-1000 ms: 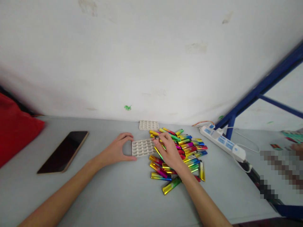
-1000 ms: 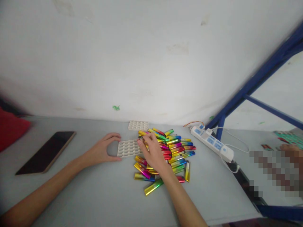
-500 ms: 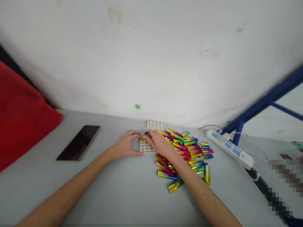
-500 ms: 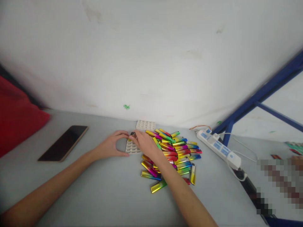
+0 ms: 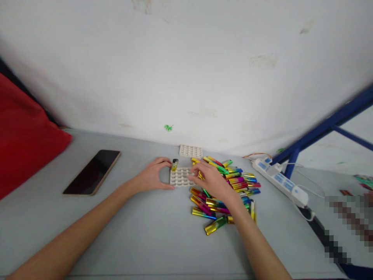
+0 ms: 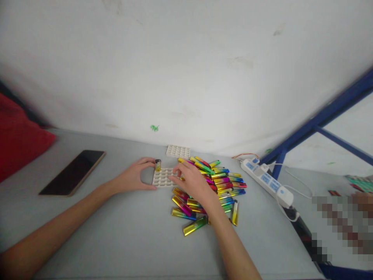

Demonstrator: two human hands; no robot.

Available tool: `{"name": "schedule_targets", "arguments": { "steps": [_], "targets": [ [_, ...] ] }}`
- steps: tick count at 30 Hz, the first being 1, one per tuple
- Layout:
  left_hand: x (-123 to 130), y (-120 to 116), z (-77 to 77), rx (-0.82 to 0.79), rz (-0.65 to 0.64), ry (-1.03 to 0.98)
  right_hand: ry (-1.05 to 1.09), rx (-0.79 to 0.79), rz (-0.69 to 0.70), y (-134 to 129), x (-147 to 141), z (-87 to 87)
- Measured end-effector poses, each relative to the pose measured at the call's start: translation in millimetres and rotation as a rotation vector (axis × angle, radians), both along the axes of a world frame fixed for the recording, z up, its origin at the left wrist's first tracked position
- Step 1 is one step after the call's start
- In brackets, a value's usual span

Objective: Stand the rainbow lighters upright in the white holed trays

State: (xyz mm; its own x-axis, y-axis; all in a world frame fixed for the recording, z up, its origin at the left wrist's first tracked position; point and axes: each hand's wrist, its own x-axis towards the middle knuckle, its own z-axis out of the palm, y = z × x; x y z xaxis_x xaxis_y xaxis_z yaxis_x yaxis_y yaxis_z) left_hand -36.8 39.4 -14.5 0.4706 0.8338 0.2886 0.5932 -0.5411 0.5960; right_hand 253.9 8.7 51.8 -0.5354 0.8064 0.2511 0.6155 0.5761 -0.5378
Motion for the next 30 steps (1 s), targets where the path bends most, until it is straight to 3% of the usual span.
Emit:
{"name": "schedule_targets", "arguments": {
  "steps": [3,6,11,17,22,26,30],
  "targets": [
    [0,1,-1.5,0.001,-0.008,-0.004,-0.086,-0.043,-0.033,-40,27,1.6],
    [-1,1,-1.6,0.001,-0.012,-0.003,-0.145,-0.045,-0.079,-73,39,-10.6],
    [-1,-1,-0.3,0.025,-0.020,0.004,-0.109,0.041,-0.133,-90,35,-32.4],
    [1,-3,0.5,0.034,0.000,0.026,0.220,-0.097,-0.130,-77,29,-16.0],
    [0,-3,1.5,0.007,-0.002,0.029,0.478,-0.173,-0.194,-37,21,0.8],
    [-1,0,-0.9,0.023,-0.015,0.024,0.692,-0.228,-0.313,0,7,-8.5],
    [-3,2,-4.9,0.049,-0.014,0.030,0.880,-0.339,-0.312,4,-7,-25.8]
  ]
}}
